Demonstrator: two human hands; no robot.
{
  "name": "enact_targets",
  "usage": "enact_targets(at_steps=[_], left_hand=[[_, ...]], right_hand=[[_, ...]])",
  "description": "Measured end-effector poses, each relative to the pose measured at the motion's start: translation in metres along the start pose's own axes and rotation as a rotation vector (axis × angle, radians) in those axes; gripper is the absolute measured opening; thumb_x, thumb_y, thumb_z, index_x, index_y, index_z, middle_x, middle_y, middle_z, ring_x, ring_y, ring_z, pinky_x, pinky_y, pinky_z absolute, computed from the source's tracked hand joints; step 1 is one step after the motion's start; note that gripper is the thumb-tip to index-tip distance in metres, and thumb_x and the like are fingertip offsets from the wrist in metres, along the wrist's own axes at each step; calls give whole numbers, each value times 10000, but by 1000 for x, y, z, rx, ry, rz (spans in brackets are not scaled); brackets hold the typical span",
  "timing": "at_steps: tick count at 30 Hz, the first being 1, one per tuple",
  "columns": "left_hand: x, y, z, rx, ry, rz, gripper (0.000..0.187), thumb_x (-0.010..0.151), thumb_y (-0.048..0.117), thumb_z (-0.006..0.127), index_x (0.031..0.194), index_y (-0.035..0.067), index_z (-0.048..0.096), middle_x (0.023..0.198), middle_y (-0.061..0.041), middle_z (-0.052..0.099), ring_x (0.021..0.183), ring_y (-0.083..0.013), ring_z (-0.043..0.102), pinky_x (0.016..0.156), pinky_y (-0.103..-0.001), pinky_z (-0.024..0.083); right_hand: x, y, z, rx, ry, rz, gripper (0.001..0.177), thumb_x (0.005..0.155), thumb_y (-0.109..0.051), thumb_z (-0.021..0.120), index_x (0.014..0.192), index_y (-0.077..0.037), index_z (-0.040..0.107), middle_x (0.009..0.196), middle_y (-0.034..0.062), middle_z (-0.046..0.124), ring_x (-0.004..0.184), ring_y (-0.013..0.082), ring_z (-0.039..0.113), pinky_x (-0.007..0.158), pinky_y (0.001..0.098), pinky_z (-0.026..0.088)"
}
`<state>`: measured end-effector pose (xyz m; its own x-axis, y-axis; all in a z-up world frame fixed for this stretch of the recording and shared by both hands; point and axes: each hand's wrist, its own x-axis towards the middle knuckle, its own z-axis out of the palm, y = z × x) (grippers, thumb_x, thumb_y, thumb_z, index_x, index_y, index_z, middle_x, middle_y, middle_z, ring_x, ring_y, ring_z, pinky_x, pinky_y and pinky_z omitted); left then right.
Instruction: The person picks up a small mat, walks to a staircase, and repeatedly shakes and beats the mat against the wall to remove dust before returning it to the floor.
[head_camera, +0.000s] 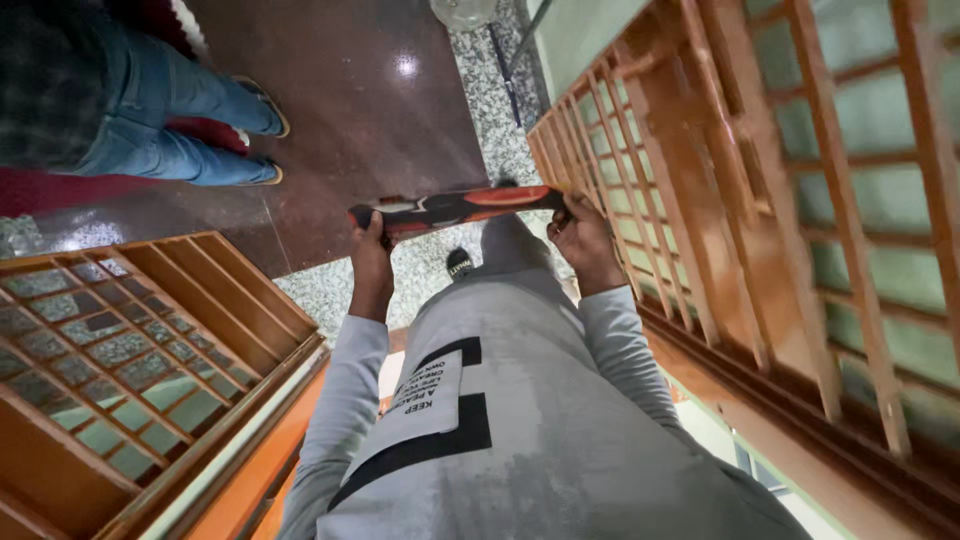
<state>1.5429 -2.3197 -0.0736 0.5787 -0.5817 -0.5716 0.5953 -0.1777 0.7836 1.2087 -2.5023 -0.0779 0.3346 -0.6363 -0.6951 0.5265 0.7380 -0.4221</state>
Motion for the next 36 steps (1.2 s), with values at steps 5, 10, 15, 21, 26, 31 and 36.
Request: enact_targets(at_steps=[5, 10, 15, 21, 26, 31, 36], left_hand=[[79, 23, 18, -70, 2, 5, 133, 1044, 262, 586, 1035, 135, 625, 834, 30, 628, 702, -75, 563, 648, -249, 448], [162, 27, 36, -101, 101, 8, 150, 1076, 296, 628, 1031, 157, 593, 792, 30, 586, 681, -83, 541, 621, -252, 438], [213, 86, 84, -168, 146, 63, 202, 1024, 279, 643, 1033, 77, 637, 759, -14, 610, 622, -126, 548, 566, -276, 445], [264, 158, 133, -442, 260, 78, 168, 1031, 227, 641, 1049, 64, 603, 823, -29, 638, 668, -133, 590, 597, -271, 485], [314, 207, 147, -367, 290, 88, 161, 1040, 216, 611, 1097, 68, 642, 844, -16, 651, 668, -109, 575, 595, -244, 467], [403, 251, 142, -330, 341, 93, 118, 1020, 189, 599, 1082, 94, 632, 836, -1, 667, 651, -104, 584, 586, -239, 469], [498, 311, 131, -280, 297, 124, 141, 1043, 209, 597, 1024, 86, 662, 819, 4, 643, 669, -90, 581, 589, -250, 446]], right_hand=[[106, -20, 46, -40, -85, 33, 90, 1030, -163, 671, 1048, -196, 589, 829, -15, 621, 736, 140, 590, 695, 348, 493], [227, -47, 120, -72, -113, 79, 78, 990, -166, 658, 1047, -200, 617, 819, -19, 650, 701, 141, 590, 663, 340, 495], [351, -102, 257, -211, -188, 180, 79, 1011, -202, 621, 1058, -143, 644, 816, -4, 654, 665, 115, 569, 608, 290, 480], [401, -146, 400, -529, -319, 81, 81, 1022, -139, 601, 1091, -103, 625, 845, -6, 634, 661, 106, 573, 584, 270, 482], [423, -160, 454, -614, -430, 76, 112, 1017, -134, 598, 1123, -110, 625, 865, -2, 646, 626, 95, 530, 536, 251, 410], [487, -158, 470, -533, -349, 75, 176, 1022, -152, 574, 1166, -82, 646, 881, -5, 653, 686, 88, 551, 574, 250, 432], [550, -152, 520, -453, -350, 94, 83, 1027, -146, 588, 1107, -140, 611, 872, -13, 634, 702, 108, 562, 610, 267, 464]])
